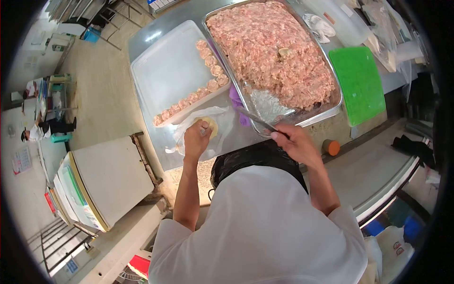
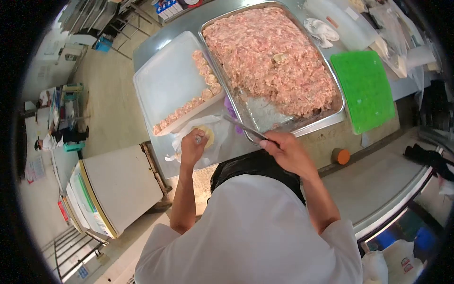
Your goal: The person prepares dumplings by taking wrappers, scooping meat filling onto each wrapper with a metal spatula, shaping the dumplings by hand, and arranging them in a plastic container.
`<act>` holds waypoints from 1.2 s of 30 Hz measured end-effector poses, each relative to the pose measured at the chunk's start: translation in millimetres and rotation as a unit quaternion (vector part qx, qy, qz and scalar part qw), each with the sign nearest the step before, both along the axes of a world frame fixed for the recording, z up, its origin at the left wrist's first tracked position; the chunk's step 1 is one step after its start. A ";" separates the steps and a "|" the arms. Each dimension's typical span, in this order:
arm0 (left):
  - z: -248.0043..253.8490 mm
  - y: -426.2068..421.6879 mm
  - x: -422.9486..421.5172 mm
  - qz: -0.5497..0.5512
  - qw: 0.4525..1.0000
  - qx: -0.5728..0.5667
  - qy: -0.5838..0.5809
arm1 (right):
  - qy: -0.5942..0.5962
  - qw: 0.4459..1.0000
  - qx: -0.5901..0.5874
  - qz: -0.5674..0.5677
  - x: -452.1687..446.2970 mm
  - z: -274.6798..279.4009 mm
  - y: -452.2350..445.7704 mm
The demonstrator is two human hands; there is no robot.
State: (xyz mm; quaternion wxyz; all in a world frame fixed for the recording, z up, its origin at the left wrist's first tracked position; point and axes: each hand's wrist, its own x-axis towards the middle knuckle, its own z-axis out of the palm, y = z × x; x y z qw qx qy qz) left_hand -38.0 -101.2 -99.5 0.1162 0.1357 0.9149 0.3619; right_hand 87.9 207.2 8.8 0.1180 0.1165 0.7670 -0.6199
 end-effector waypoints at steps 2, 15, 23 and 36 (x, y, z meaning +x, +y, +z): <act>1.7 -9.1 -2.1 0.015 0.996 0.057 -0.073 | 0.021 0.998 -0.008 0.058 -4.9 -21.1 -7.5; 0.9 -41.1 2.2 0.235 0.892 0.381 -0.054 | -0.020 0.994 0.007 0.103 -8.5 0.9 -33.9; 58.0 -0.4 -14.7 0.221 0.755 0.573 -0.230 | 0.109 0.839 0.502 -0.178 -50.9 -24.0 163.1; 37.2 62.1 1.9 0.150 0.642 0.601 -0.452 | 0.044 0.841 0.536 -0.067 -85.0 -47.1 206.1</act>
